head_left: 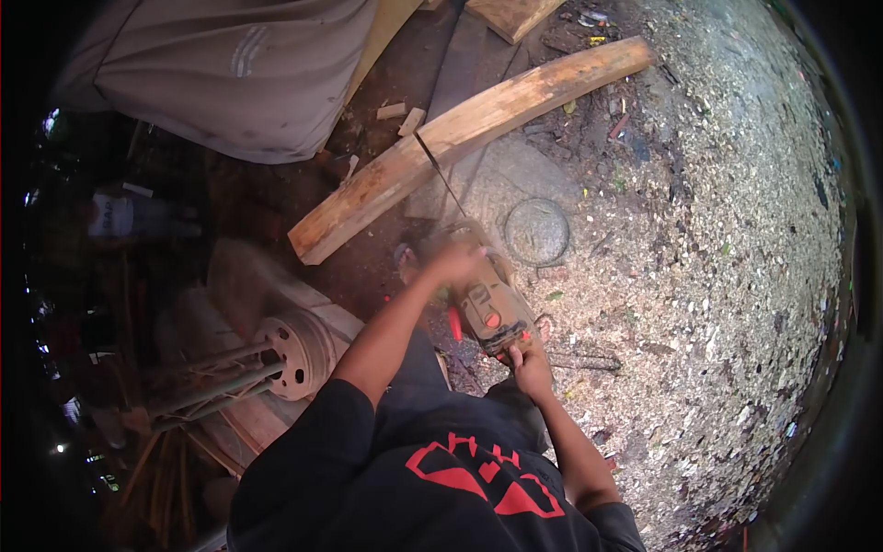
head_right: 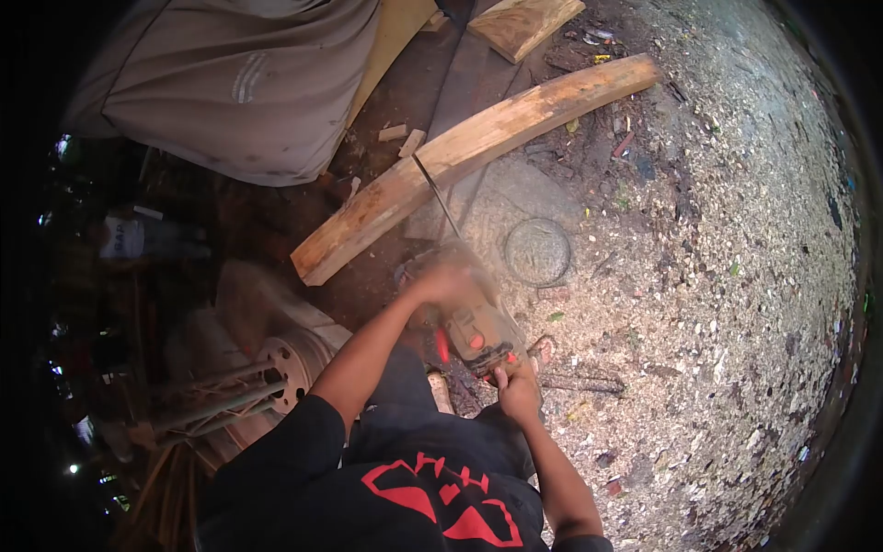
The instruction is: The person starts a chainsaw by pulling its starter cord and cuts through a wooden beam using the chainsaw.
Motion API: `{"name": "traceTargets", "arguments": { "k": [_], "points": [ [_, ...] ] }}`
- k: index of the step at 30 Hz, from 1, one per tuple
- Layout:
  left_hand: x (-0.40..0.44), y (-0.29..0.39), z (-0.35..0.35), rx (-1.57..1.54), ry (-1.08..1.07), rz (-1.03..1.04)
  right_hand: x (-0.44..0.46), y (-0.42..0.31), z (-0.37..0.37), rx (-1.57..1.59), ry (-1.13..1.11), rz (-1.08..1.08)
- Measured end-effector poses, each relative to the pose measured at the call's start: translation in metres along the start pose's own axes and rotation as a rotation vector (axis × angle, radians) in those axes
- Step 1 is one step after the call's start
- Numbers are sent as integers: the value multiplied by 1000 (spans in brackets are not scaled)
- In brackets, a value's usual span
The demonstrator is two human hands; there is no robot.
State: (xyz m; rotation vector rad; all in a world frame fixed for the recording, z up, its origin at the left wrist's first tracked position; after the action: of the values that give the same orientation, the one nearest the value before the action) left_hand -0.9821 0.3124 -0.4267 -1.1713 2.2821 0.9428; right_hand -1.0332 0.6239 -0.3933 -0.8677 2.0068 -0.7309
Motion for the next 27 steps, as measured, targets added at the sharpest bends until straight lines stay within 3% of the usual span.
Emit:
{"name": "traceTargets", "arguments": {
  "k": [8,11,27],
  "points": [
    [-2,6,-48,4,-21,-116,24,-37,-5,5,48,-20],
    [-1,4,-58,-27,-25,-123,30,-43,-2,-31,-87,91],
    [6,-16,-74,-58,-2,-141,46,-50,16,-65,-26,91]
  ]
}}
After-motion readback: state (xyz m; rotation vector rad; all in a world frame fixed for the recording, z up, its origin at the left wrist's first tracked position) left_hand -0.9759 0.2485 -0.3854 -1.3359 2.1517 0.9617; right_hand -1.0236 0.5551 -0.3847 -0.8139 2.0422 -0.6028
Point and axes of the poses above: each hand's wrist, its own x-axis towards the middle knuckle, its own z-axis out of the palm, y = z × x, the point moved 6 cm from there along x, towards the middle knuckle, and after that the axes turned 10 degrees about -z, right-handed, at the moved point
